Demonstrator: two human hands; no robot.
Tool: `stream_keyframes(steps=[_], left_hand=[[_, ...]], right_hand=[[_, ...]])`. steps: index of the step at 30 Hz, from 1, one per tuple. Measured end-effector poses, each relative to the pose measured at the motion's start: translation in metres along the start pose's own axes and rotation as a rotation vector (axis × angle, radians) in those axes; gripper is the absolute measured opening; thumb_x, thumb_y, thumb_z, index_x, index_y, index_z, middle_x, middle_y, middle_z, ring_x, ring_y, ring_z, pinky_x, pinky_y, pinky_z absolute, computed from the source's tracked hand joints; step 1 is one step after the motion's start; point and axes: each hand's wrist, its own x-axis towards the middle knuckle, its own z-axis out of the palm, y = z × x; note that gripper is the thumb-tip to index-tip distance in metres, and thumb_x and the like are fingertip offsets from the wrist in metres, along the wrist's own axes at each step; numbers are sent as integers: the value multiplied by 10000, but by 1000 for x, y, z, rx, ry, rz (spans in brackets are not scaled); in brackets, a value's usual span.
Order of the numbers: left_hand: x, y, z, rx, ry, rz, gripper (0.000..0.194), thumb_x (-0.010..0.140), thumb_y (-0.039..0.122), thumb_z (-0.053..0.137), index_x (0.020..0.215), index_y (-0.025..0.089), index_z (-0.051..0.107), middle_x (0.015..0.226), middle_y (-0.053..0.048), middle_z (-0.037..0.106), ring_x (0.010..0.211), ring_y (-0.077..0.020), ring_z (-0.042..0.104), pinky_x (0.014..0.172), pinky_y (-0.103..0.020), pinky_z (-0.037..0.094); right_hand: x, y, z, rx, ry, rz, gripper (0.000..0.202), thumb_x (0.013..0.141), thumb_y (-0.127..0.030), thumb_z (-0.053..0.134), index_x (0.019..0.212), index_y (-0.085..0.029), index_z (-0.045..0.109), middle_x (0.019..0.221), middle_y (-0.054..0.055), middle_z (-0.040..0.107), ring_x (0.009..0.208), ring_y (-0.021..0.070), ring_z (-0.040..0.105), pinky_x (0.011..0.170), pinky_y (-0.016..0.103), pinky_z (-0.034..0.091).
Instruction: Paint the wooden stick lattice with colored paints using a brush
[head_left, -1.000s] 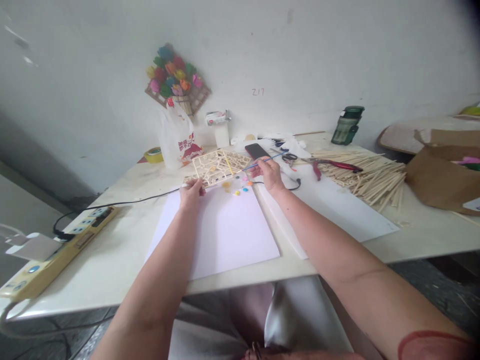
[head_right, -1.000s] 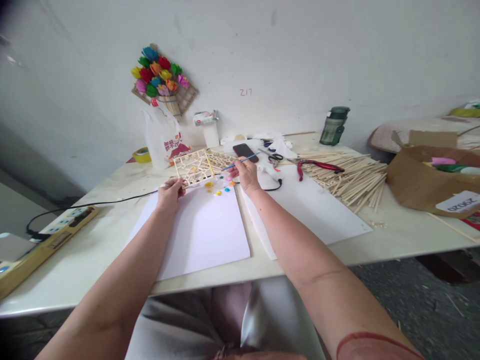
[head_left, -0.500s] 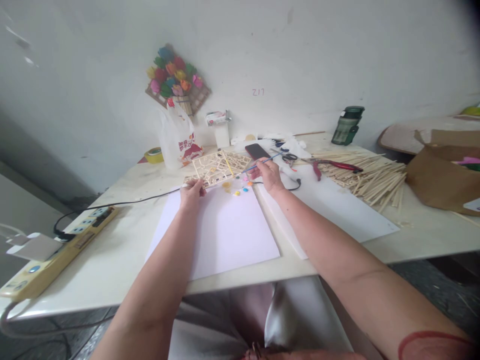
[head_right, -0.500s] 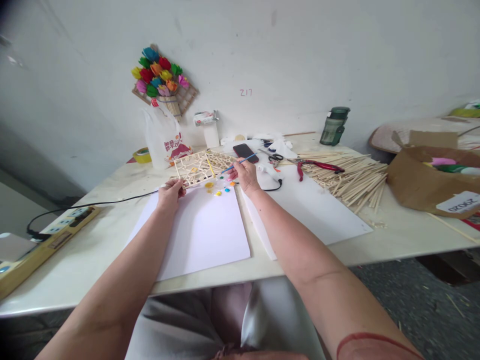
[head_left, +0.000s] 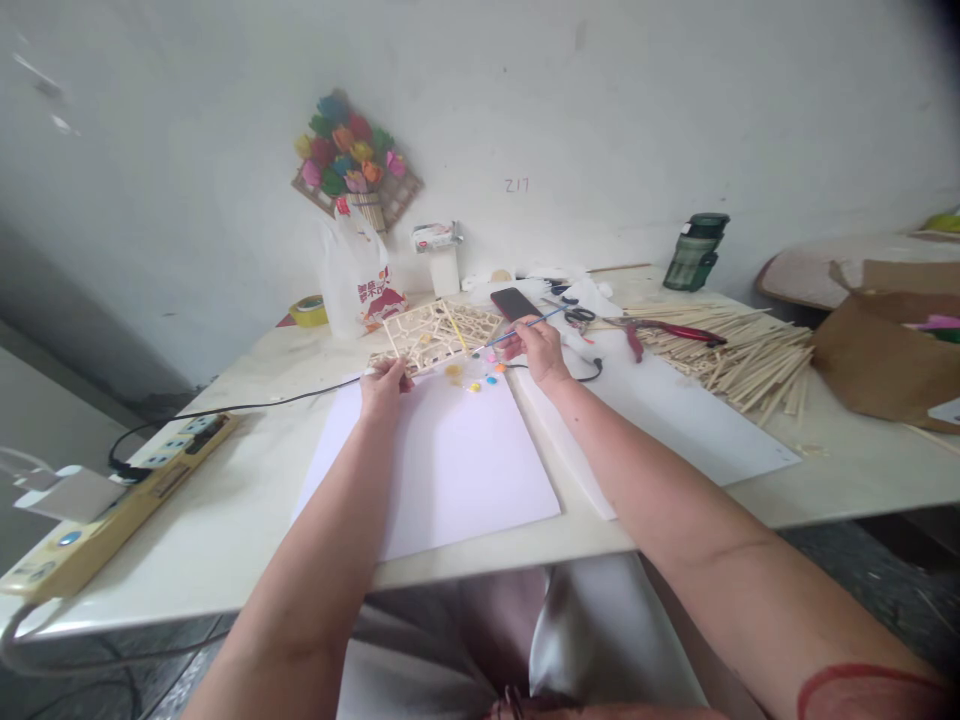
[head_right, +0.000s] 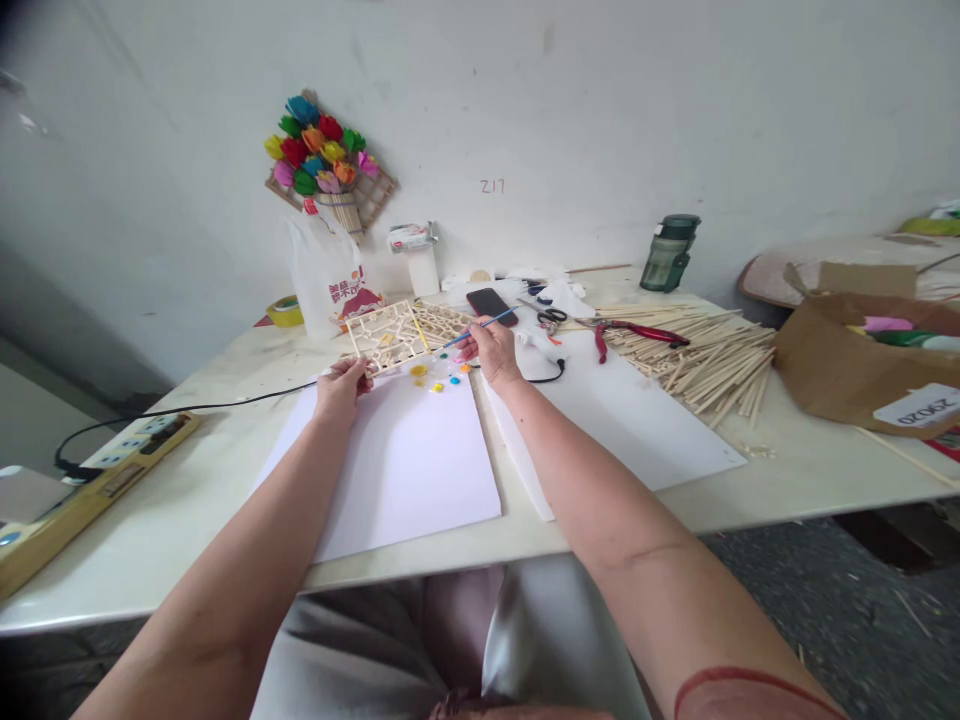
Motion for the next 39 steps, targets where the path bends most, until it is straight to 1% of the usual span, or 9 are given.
stream_keyframes(steps=[4, 10, 17, 21, 26, 29, 33, 39], left_hand=[[-1, 1, 0, 0, -23, -1, 238, 622, 348, 710, 628, 162, 561, 455, 28, 543, 379, -72, 455, 413, -190, 363], [0, 0, -1, 6, -18, -18, 264, 622, 356, 728, 641, 161, 552, 444, 35, 524, 387, -79, 479, 426, -194, 381], [-1, -1, 1, -15, -53, -3, 336, 594, 413, 761, 660, 155, 557, 461, 39, 529, 402, -84, 505, 435, -197, 405], [-4, 1, 2, -35, -53, -16, 353, 574, 402, 782, 675, 155, 550, 464, 35, 544, 413, -95, 532, 444, -202, 423], [-5, 3, 1, -28, -75, -23, 338, 587, 380, 779, 679, 153, 546, 486, 18, 570, 435, -106, 562, 469, -211, 449], [-4, 2, 1, -30, -68, -22, 339, 588, 372, 781, 679, 157, 535, 491, 22, 566, 443, -114, 575, 477, -220, 460], [-4, 2, 2, -37, -60, -24, 332, 586, 357, 781, 687, 159, 534, 491, 24, 568, 441, -116, 577, 476, -220, 464], [-4, 0, 1, -44, -78, -3, 330, 567, 362, 781, 678, 156, 548, 479, 29, 562, 421, -99, 548, 452, -205, 443]], right_hand=[[0, 1, 0, -3, -5, -1, 196, 742, -378, 585, 691, -195, 537, 526, -7, 640, 411, 114, 574, 435, 229, 491], [1, 4, -1, 0, -16, 0, 252, 726, -426, 622, 699, -203, 508, 516, -19, 626, 437, 122, 603, 449, 229, 508], [0, 6, 2, -9, -16, -8, 288, 727, -454, 651, 714, -192, 533, 537, -12, 645, 441, 108, 599, 472, 226, 525], [-1, 6, 4, 0, -32, 7, 299, 738, -466, 659, 716, -188, 549, 538, -13, 652, 435, 107, 598, 465, 226, 524], [0, 7, 4, -18, 14, 28, 271, 765, -436, 643, 717, -188, 544, 553, -11, 658, 451, 109, 601, 477, 228, 524], [2, 9, 2, -27, 38, 7, 271, 777, -444, 626, 730, -191, 540, 568, -8, 653, 462, 110, 598, 490, 236, 523], [2, 10, 2, -38, 40, -28, 284, 764, -468, 627, 732, -200, 537, 565, -17, 636, 472, 113, 596, 500, 240, 518], [1, 7, 3, -16, 59, -38, 265, 747, -450, 624, 770, -192, 566, 576, -18, 638, 490, 115, 607, 525, 246, 521]])
